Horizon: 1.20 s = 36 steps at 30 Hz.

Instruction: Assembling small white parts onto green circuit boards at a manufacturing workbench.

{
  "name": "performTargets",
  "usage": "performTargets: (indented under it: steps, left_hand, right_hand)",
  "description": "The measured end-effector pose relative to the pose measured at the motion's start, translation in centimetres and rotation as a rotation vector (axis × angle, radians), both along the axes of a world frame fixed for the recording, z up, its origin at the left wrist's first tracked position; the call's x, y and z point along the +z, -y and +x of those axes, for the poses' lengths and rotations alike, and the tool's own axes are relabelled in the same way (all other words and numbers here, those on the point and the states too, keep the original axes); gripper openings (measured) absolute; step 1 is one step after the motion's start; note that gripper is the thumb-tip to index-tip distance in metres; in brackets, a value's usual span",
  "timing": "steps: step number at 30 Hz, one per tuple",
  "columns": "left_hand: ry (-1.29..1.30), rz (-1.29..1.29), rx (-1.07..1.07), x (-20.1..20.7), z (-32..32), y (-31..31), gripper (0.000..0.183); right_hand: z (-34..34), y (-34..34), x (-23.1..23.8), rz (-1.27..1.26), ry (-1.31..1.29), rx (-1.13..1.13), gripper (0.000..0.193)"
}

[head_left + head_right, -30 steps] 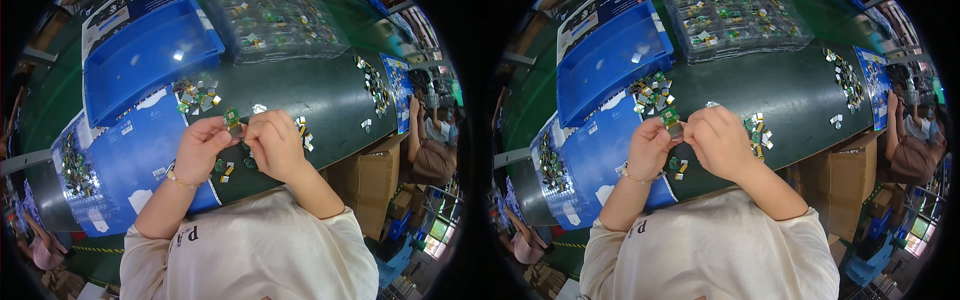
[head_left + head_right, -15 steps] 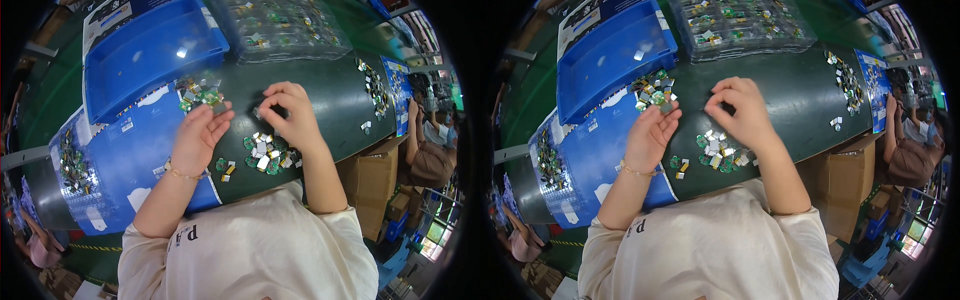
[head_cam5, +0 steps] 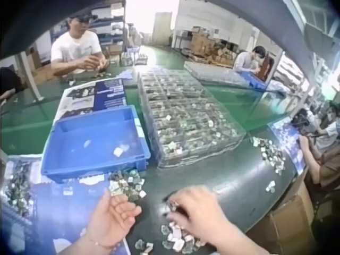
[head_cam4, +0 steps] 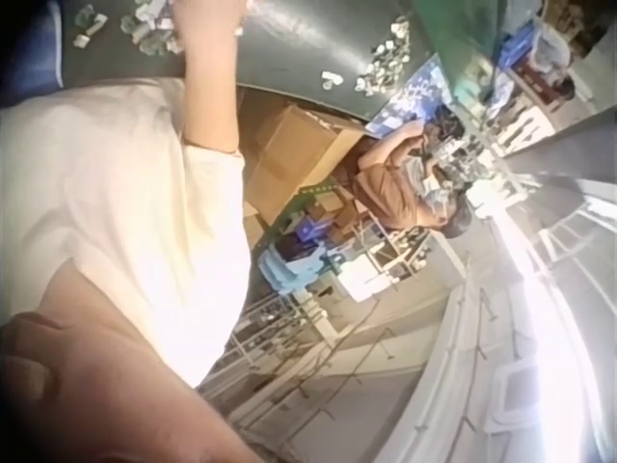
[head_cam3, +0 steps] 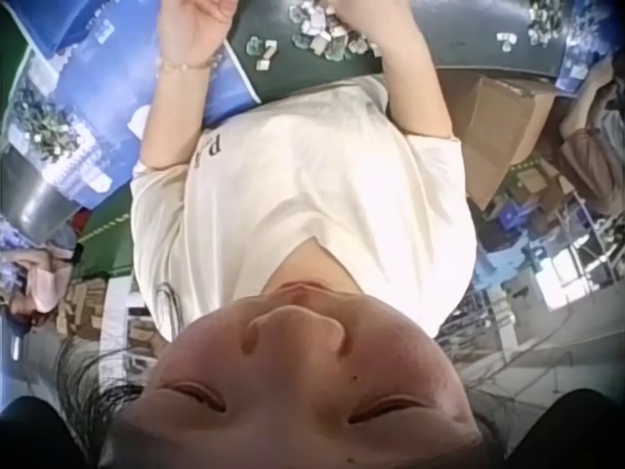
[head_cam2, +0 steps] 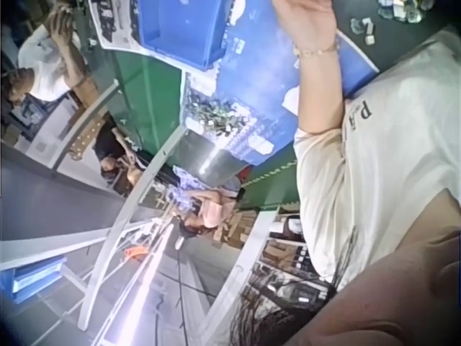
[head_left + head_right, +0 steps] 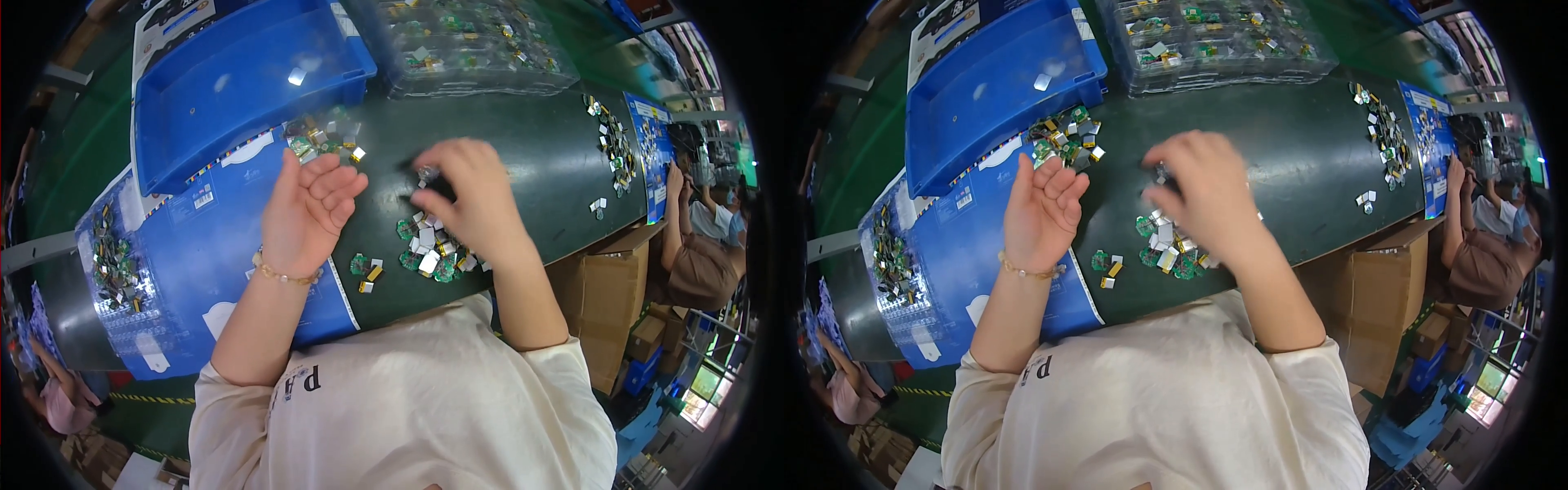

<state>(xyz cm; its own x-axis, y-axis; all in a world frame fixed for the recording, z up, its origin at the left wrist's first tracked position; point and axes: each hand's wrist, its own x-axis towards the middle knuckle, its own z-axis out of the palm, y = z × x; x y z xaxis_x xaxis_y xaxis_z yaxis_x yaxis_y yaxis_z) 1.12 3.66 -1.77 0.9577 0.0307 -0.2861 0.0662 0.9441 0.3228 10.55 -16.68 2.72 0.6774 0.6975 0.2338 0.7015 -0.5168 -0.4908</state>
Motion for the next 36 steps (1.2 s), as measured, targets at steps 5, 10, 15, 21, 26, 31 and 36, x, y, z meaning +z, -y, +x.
performTargets:
  steps: [5, 10, 15, 21, 26, 31, 36]
  left_hand:
    - [0.049, 0.095, -0.079, 0.0, 0.3, 0.6, 0.041]
    - [-0.111, 0.322, -0.057, 0.8, 0.3, 1.5, 0.036]
    - [-0.107, 0.435, -0.029, 1.7, 0.3, 2.2, 0.034]
    - [0.307, 0.701, -0.12, 1.1, -1.5, 1.9, 0.027]
    - [0.425, 1.131, -0.548, 3.1, -1.2, 4.7, 0.024]
    - [0.141, 0.767, -0.425, 2.0, -0.8, 4.5, 0.026]
    - [0.033, 0.766, -0.369, 2.4, -0.6, 4.1, 0.028]
  right_hand:
    - [-5.8, -0.2, -0.1, -0.154, -0.098, 0.341, 0.029]
    - [-6.3, -0.8, -0.8, -0.187, -0.098, 0.277, 0.027]
    - [-5.8, -0.5, -1.1, -0.154, -0.088, 0.249, 0.02]
    - [-3.9, -0.1, 0.6, 0.125, -0.407, -0.098, 0.012]
    - [-2.6, -0.7, 1.1, 0.427, -0.186, -0.051, 0.01]
    - [-3.2, -0.4, 0.8, 0.473, -0.254, -0.056, 0.012]
    - [-2.4, -0.4, 0.5, 0.367, 0.051, -0.027, 0.016]
